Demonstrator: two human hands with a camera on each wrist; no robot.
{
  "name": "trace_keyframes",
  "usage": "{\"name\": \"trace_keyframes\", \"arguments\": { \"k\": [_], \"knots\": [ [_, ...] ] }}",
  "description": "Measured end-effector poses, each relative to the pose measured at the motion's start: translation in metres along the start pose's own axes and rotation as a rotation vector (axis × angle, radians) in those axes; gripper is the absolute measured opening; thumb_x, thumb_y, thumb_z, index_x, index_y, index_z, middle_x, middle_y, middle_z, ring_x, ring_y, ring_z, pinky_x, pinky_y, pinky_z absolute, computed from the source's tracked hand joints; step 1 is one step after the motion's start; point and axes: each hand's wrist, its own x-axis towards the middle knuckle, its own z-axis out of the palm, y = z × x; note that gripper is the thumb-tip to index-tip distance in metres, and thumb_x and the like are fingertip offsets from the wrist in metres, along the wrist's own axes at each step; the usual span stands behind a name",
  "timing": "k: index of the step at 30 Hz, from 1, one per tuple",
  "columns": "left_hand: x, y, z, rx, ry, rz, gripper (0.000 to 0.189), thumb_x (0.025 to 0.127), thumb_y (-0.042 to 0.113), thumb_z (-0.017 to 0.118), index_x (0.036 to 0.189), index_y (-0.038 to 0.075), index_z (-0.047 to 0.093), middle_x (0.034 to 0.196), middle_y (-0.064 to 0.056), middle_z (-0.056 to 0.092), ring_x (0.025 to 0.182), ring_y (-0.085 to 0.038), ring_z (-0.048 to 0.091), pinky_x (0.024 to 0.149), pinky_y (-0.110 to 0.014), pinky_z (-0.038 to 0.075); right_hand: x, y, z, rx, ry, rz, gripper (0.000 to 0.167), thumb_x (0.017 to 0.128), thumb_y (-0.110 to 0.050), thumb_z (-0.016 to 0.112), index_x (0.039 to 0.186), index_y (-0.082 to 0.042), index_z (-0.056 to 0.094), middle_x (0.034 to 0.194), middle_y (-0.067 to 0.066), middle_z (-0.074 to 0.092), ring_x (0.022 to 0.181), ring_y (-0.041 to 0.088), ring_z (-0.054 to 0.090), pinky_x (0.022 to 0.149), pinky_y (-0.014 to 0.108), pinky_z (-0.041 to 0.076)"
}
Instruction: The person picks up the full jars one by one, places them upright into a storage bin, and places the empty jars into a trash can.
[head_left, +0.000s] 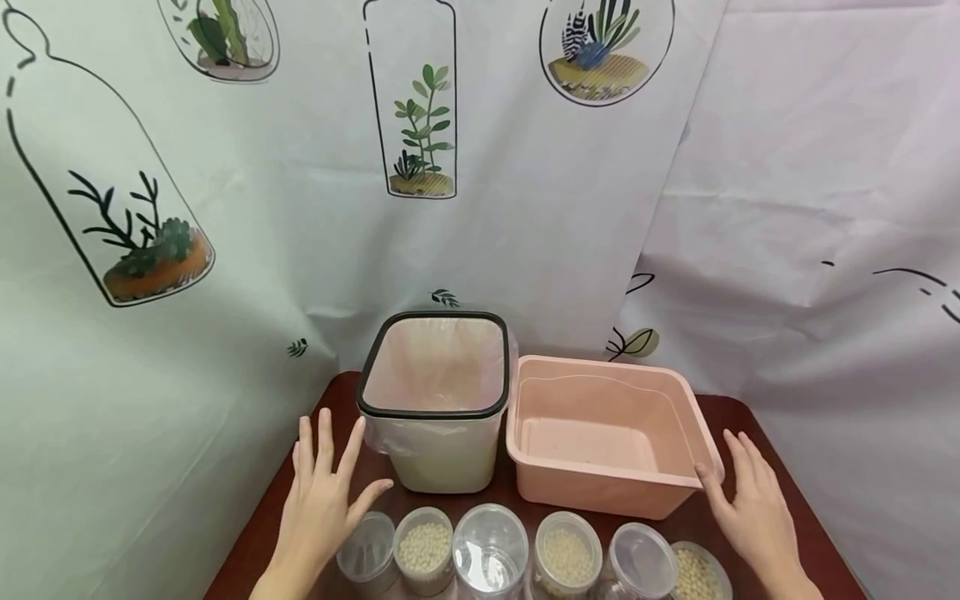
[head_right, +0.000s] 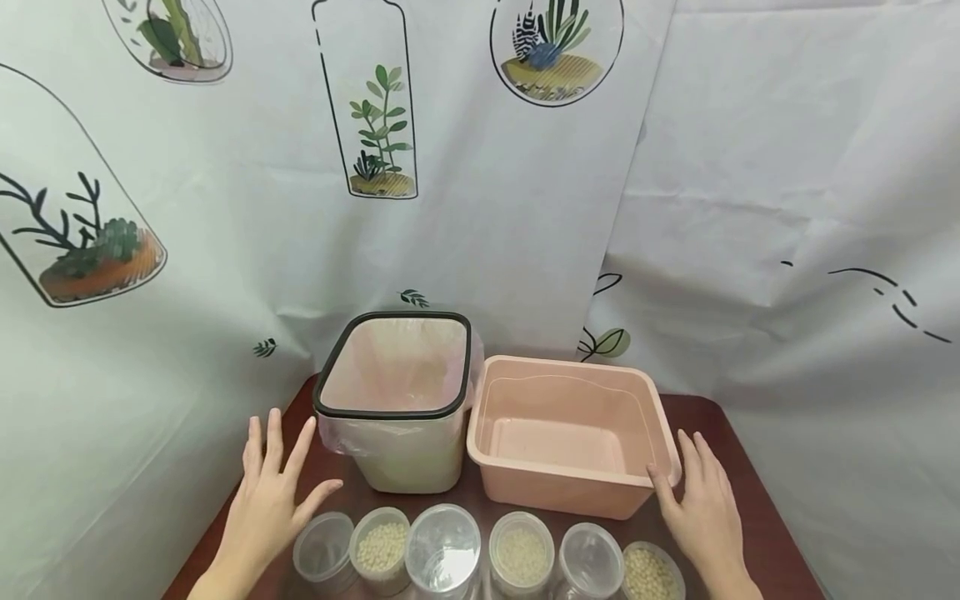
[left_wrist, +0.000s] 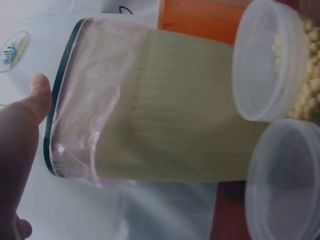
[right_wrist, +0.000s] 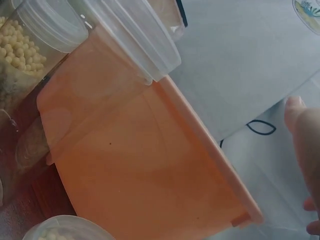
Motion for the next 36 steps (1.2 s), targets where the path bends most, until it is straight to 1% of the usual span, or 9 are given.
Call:
{"name": "trace_keyframes", "arguments": {
  "k": [5, 8, 11, 15, 20, 23, 28, 31, 36],
  "knots": [
    [-0.009, 0.003, 0.001, -0.046, 0.098, 0.017, 0.075, 0.087, 0.066, 0.041, 0.136, 0.01, 0.047, 0.146, -0.025, 0.026, 0.13, -0.047, 0.027, 0.069, -0.06, 0.046, -0.001, 0.001, 0.003, 0.06, -0.038, 0.111, 0.061, 0.093, -0.029, 0.056, 0.143, -0.004, 0.031, 0.14, 0.028, 0.031, 0.125, 0.05, 0.028, 0.088, 0.068, 0.026],
    [-0.014, 0.006, 0.003, -0.085, 0.151, 0.023, 0.069, 0.088, 0.061, 0.046, 0.132, 0.008, 0.052, 0.142, -0.024, 0.034, 0.126, -0.042, 0.038, 0.085, -0.053, 0.044, 0.0, 0.003, 0.007, 0.118, -0.028, 0.132, 0.058, 0.093, -0.026, 0.057, 0.141, -0.001, 0.034, 0.137, 0.03, 0.032, 0.125, 0.05, 0.028, 0.092, 0.066, 0.024],
    [-0.021, 0.01, 0.007, -0.132, 0.211, 0.042, 0.066, 0.089, 0.055, 0.051, 0.128, 0.003, 0.056, 0.137, -0.026, 0.042, 0.117, -0.04, 0.048, 0.102, -0.04, 0.033, 0.0, 0.006, 0.011, 0.17, -0.023, 0.145, 0.056, 0.092, -0.023, 0.057, 0.138, 0.002, 0.037, 0.135, 0.032, 0.034, 0.125, 0.049, 0.029, 0.096, 0.064, 0.023],
    [-0.033, 0.015, 0.013, -0.168, 0.221, 0.026, 0.065, 0.089, 0.054, 0.052, 0.126, 0.0, 0.057, 0.134, -0.024, 0.045, 0.109, -0.039, 0.053, 0.104, -0.02, 0.024, -0.003, 0.009, 0.016, 0.192, -0.057, 0.197, 0.057, 0.093, -0.026, 0.056, 0.137, 0.004, 0.036, 0.136, 0.032, 0.032, 0.126, 0.049, 0.028, 0.094, 0.065, 0.024],
    [-0.046, 0.024, 0.021, -0.188, 0.147, -0.031, 0.07, 0.088, 0.056, 0.051, 0.131, 0.001, 0.051, 0.137, -0.02, 0.044, 0.11, -0.034, 0.054, 0.1, -0.01, 0.02, -0.008, 0.011, 0.018, 0.174, -0.077, 0.244, 0.058, 0.093, -0.028, 0.055, 0.137, 0.005, 0.036, 0.135, 0.032, 0.033, 0.12, 0.048, 0.034, 0.084, 0.06, 0.035],
    [-0.053, 0.027, 0.027, -0.217, 0.086, -0.048, 0.073, 0.087, 0.055, 0.053, 0.134, 0.0, 0.047, 0.135, -0.017, 0.047, 0.11, -0.03, 0.055, 0.1, -0.011, 0.025, -0.01, 0.013, 0.019, 0.161, -0.084, 0.255, 0.057, 0.093, -0.028, 0.055, 0.136, 0.004, 0.037, 0.133, 0.031, 0.035, 0.116, 0.045, 0.038, 0.077, 0.053, 0.039],
    [-0.063, 0.031, 0.031, -0.225, -0.121, -0.092, 0.084, 0.077, 0.051, 0.07, 0.142, 0.007, 0.038, 0.132, -0.012, 0.051, 0.112, -0.025, 0.053, 0.081, -0.031, 0.049, -0.012, 0.016, 0.022, 0.209, -0.119, 0.321, 0.06, 0.093, -0.031, 0.055, 0.137, 0.004, 0.035, 0.134, 0.031, 0.034, 0.118, 0.044, 0.037, 0.082, 0.054, 0.037],
    [-0.066, 0.032, 0.033, -0.238, -0.218, -0.102, 0.093, 0.069, 0.044, 0.079, 0.144, 0.011, 0.036, 0.132, -0.014, 0.05, 0.11, -0.028, 0.054, 0.07, -0.044, 0.051, -0.012, 0.017, 0.025, 0.244, -0.15, 0.37, 0.062, 0.094, -0.033, 0.053, 0.139, 0.003, 0.033, 0.135, 0.031, 0.031, 0.121, 0.047, 0.033, 0.086, 0.059, 0.034],
    [-0.068, 0.034, 0.035, -0.223, -0.358, -0.102, 0.102, 0.063, 0.051, 0.08, 0.146, 0.018, 0.032, 0.136, -0.016, 0.044, 0.105, -0.033, 0.057, 0.068, -0.047, 0.051, -0.011, 0.016, 0.029, 0.29, -0.171, 0.42, 0.062, 0.095, -0.036, 0.049, 0.141, 0.002, 0.031, 0.137, 0.033, 0.029, 0.124, 0.05, 0.029, 0.091, 0.064, 0.027]
  ]
}}
